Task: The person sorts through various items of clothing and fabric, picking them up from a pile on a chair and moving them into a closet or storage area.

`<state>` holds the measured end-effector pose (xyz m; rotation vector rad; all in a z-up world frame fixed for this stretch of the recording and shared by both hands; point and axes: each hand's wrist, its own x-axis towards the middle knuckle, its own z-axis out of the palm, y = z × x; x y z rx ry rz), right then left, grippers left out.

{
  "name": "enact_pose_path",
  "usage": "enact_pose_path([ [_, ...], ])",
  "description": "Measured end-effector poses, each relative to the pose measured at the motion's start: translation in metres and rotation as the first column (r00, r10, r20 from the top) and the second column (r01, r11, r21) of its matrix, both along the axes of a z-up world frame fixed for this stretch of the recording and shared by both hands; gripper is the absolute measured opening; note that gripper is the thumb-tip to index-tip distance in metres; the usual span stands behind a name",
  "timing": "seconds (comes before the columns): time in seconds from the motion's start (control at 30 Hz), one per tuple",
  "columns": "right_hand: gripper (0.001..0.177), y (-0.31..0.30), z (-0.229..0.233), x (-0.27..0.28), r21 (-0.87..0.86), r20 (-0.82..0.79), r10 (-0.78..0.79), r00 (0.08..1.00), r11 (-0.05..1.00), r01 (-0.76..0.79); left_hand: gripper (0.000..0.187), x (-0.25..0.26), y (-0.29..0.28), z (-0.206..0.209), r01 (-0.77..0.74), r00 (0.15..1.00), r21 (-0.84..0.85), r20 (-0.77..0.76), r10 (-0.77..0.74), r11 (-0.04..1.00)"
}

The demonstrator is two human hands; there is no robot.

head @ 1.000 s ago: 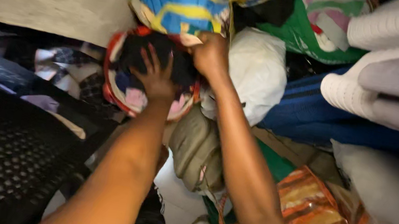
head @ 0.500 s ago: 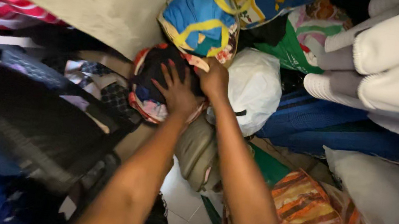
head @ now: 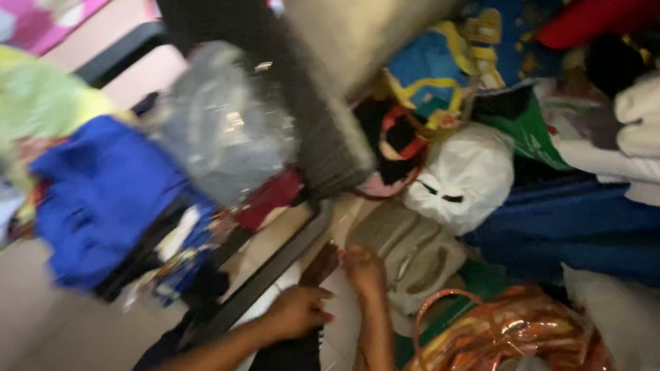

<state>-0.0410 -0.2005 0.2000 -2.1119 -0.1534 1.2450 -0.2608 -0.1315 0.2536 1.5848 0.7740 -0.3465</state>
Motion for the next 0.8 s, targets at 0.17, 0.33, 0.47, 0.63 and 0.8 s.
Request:
enact_pose_path([
  [0.17, 0.042, 0.079, 0.079, -0.142, 0.285, -0.385, 0.078, 0.92, 0.958, 0.038, 0.041, -0.128, 0.094, 0.096, -0.208, 0.971, 0.25, -0.062, 0.23, 0.946],
  [0.33, 0.027, 0.206, 0.092, -0.226, 0.429, -0.44, 0.176, 0.88, 0.903, 0.034, 0.036, -0.206, 0.172, 0.13, -0.558, 0.821, 0.512, 0.222, 0.526, 0.654],
  [0.47, 0.01, 0.268, 0.062, -0.257, 0.424, -0.566, -0.072, 0.821, 0.829, 0.365, 0.044, -0.225, 0.207, 0.135, -0.662, 0.727, 0.519, 0.271, 0.631, 0.54],
  [0.63, 0.021, 0.322, 0.051, -0.268, 0.34, -0.302, -0.175, 0.937, 0.899, 0.277, 0.073, -0.207, 0.251, 0.122, -0.55, 0.81, 0.709, 0.325, 0.488, 0.441],
  [0.8, 0.046, 0.344, 0.075, -0.267, -0.035, 0.211, 0.118, 0.97, 0.993, -0.113, 0.134, -0.198, 0.267, 0.117, -0.393, 0.87, 0.752, 0.118, 0.478, 0.53],
])
